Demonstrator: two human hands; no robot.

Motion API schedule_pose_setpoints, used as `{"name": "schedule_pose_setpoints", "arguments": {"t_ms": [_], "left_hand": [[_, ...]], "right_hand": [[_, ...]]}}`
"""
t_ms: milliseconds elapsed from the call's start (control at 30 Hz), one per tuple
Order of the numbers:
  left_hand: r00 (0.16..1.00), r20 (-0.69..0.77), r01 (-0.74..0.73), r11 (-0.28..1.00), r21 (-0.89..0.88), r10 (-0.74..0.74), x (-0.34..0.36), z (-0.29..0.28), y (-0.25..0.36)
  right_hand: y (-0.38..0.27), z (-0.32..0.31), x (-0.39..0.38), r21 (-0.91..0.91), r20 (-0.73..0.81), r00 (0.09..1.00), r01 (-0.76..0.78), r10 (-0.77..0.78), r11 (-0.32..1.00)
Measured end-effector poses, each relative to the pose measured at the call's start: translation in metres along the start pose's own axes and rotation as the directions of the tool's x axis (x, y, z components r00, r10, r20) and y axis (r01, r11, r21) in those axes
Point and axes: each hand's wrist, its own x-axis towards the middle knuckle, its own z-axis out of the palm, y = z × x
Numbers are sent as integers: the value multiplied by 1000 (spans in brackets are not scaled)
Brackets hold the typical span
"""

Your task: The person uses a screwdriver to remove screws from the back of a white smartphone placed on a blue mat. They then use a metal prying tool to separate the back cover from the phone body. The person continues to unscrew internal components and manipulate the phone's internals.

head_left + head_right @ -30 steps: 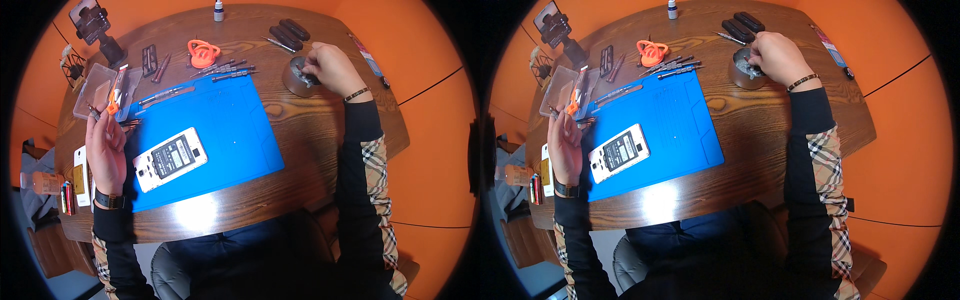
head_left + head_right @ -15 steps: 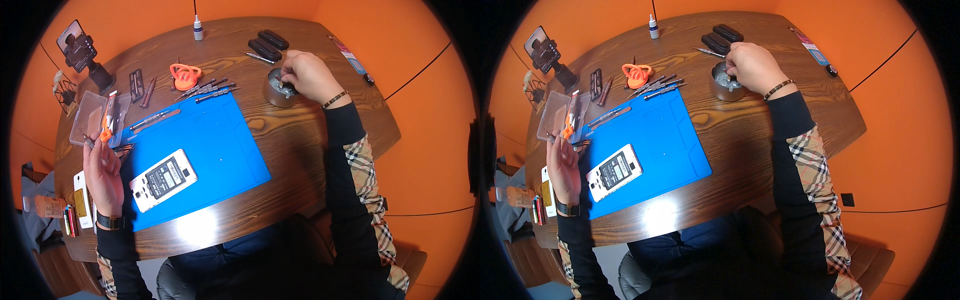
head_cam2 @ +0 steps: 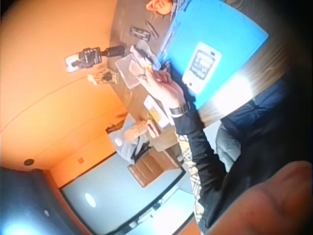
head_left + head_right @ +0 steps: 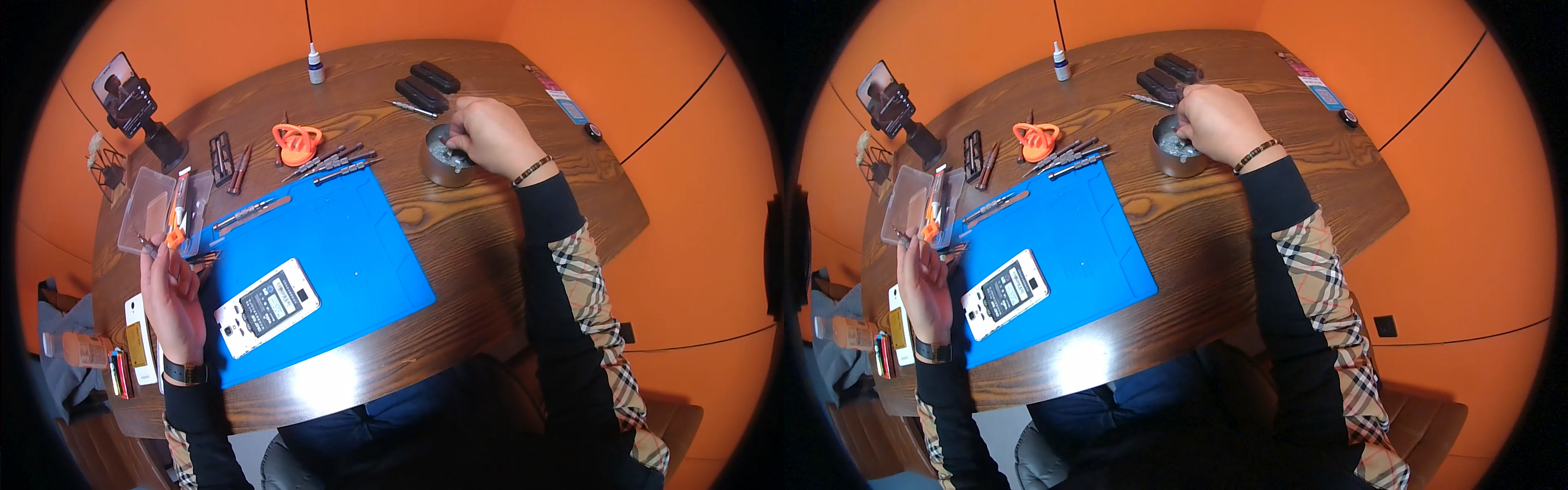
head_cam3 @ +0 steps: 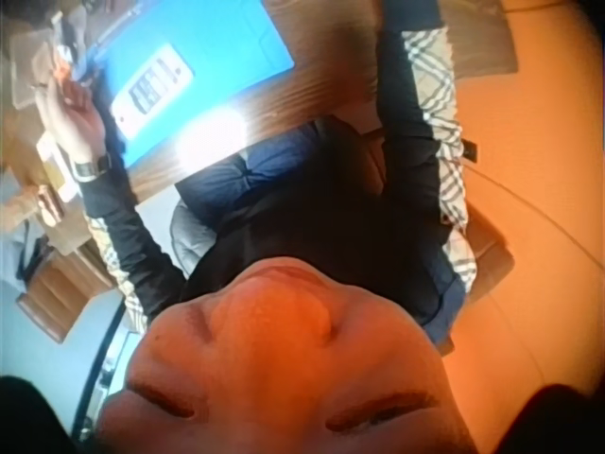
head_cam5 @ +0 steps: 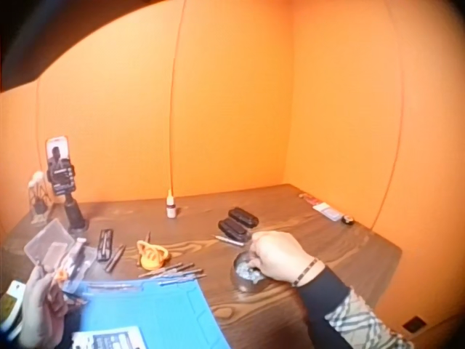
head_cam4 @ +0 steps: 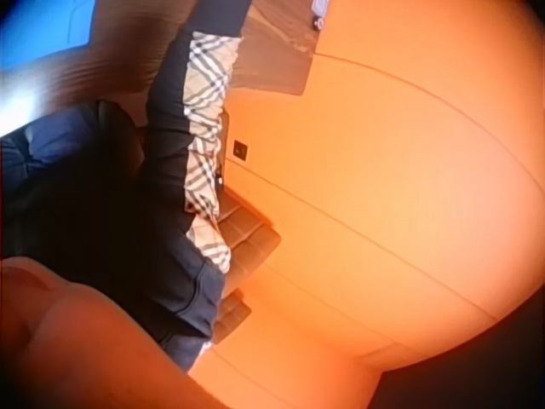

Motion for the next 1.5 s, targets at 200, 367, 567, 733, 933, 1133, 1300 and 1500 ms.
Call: {"name": "schedule_pose_setpoints", "arguments": {"t_ms": [200,367,567,733,933,1133,1300,1500], "left_hand": [[1000,25,-6,1000,-17,6,1,-3,-2],[999,41,-15,1000,-22,16,1,-3,-1],[999,44,-12,1000,-13,13,1,-3,0],[999,31,-22,1000,-14,23,0,-2,0],[1000,-19,-13,999,-29,13,-1,1,1],[999,48,-10,1000,-25,11,0,-1,2],[999,-38,7,1000,-22,-8,-2,6,4],[999,46,10,999,-51,-7,-6,12,8]], "right_hand": [[0,3,1,61,8,999,32,-32,998],[-4,2,0,18,34,999,-35,35,999],[-1,2,0,3,-6,1000,21,-21,1000],[4,11,2,13,-53,996,71,-71,997],[1,13,5,26,-28,998,59,-58,998],[-7,3,-1,0,-11,1000,-11,11,1000],[0,8,0,27,-28,999,45,-44,999],[8,14,2,-55,-4,1000,21,-22,998]]}}
